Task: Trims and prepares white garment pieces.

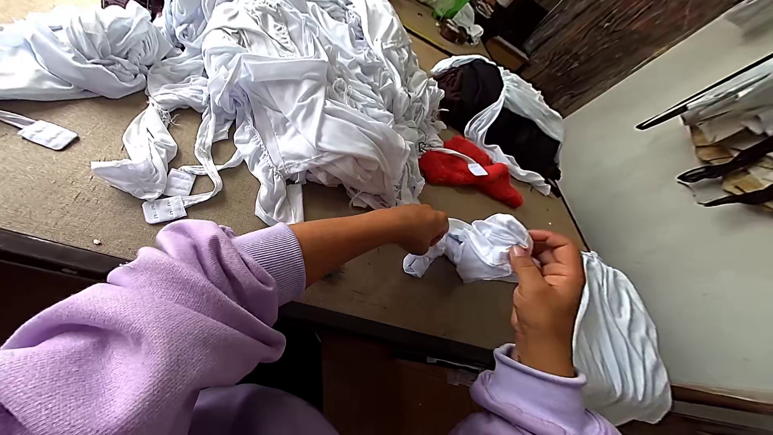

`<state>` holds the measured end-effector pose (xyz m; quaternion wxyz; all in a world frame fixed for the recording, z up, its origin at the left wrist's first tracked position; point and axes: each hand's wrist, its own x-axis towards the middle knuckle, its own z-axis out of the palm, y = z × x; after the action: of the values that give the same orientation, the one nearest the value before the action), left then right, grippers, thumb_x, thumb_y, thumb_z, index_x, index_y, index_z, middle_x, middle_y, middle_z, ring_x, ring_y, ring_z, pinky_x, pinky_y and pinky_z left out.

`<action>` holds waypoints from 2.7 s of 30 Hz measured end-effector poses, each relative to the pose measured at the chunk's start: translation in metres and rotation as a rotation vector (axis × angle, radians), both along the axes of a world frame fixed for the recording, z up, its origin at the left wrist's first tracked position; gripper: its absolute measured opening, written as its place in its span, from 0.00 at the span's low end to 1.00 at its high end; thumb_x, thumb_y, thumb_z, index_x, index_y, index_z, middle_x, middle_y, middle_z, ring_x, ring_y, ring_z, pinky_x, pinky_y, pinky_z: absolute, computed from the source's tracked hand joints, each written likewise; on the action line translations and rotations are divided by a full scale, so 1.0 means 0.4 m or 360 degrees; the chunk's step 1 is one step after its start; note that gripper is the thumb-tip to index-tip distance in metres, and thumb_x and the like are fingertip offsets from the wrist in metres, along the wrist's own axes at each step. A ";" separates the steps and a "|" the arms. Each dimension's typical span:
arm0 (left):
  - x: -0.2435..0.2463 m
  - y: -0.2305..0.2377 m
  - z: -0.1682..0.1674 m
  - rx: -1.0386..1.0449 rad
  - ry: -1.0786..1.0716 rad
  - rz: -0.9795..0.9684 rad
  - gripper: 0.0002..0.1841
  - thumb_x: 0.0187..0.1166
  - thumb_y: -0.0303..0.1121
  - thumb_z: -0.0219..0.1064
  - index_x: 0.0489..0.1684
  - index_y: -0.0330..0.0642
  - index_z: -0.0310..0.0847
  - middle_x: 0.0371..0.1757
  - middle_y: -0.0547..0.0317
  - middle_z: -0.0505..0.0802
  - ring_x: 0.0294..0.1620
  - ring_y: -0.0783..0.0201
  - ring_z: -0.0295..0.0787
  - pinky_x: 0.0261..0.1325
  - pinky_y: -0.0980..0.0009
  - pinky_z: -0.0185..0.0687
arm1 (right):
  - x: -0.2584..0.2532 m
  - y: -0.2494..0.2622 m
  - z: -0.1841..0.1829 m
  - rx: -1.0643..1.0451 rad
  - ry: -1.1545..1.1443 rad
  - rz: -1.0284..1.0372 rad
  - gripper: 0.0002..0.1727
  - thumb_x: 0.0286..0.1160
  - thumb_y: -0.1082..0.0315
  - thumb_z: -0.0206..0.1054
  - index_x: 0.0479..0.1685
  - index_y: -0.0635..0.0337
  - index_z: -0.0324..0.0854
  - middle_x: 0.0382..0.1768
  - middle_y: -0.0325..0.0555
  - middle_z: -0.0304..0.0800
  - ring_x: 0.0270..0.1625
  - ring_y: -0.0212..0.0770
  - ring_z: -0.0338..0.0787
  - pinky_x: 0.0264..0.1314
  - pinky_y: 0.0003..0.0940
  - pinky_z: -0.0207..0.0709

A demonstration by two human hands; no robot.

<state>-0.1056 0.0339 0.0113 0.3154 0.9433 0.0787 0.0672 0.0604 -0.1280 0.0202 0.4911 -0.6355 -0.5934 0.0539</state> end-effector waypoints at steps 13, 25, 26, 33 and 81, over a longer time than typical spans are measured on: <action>-0.011 0.019 0.031 -0.0140 -0.0276 0.0001 0.09 0.81 0.26 0.67 0.41 0.27 0.90 0.41 0.41 0.92 0.47 0.50 0.88 0.53 0.49 0.79 | -0.005 0.019 -0.072 -0.0060 -0.0042 0.0015 0.16 0.82 0.64 0.52 0.54 0.65 0.79 0.50 0.36 0.80 0.53 0.22 0.80 0.60 0.23 0.75; -0.016 0.019 0.014 -0.0254 -0.0538 0.0067 0.04 0.74 0.22 0.72 0.39 0.30 0.90 0.33 0.51 0.92 0.35 0.63 0.85 0.43 0.63 0.79 | -0.031 0.015 -0.065 -0.0332 -0.0008 -0.0053 0.15 0.89 0.57 0.58 0.36 0.55 0.80 0.28 0.28 0.80 0.28 0.17 0.77 0.33 0.14 0.72; -0.012 0.013 0.017 -0.0289 -0.0546 0.0053 0.04 0.74 0.22 0.72 0.39 0.30 0.90 0.32 0.52 0.91 0.34 0.64 0.84 0.43 0.64 0.78 | -0.035 0.026 -0.066 -0.0342 -0.0025 -0.0022 0.13 0.84 0.59 0.64 0.37 0.58 0.82 0.29 0.30 0.80 0.30 0.18 0.78 0.36 0.16 0.73; 0.003 -0.014 0.030 -0.0577 -0.0502 0.0137 0.06 0.85 0.21 0.61 0.47 0.25 0.80 0.35 0.49 0.85 0.26 0.67 0.80 0.32 0.71 0.79 | -0.015 0.008 -0.053 -0.0355 -0.0328 -0.0176 0.14 0.77 0.63 0.67 0.23 0.54 0.75 0.21 0.33 0.75 0.22 0.23 0.71 0.26 0.21 0.62; -0.005 -0.005 0.059 -0.0436 -0.0088 0.0518 0.06 0.81 0.25 0.62 0.45 0.31 0.82 0.29 0.51 0.88 0.25 0.62 0.86 0.32 0.63 0.84 | -0.031 0.023 0.007 -0.0043 0.0246 0.0133 0.07 0.77 0.73 0.66 0.46 0.49 0.83 0.36 0.21 0.87 0.36 0.17 0.86 0.43 0.15 0.82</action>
<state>-0.1077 0.0319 0.0349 0.4276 0.8643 0.2297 0.1318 0.0480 -0.1186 0.0228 0.5241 -0.6106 -0.5790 0.1312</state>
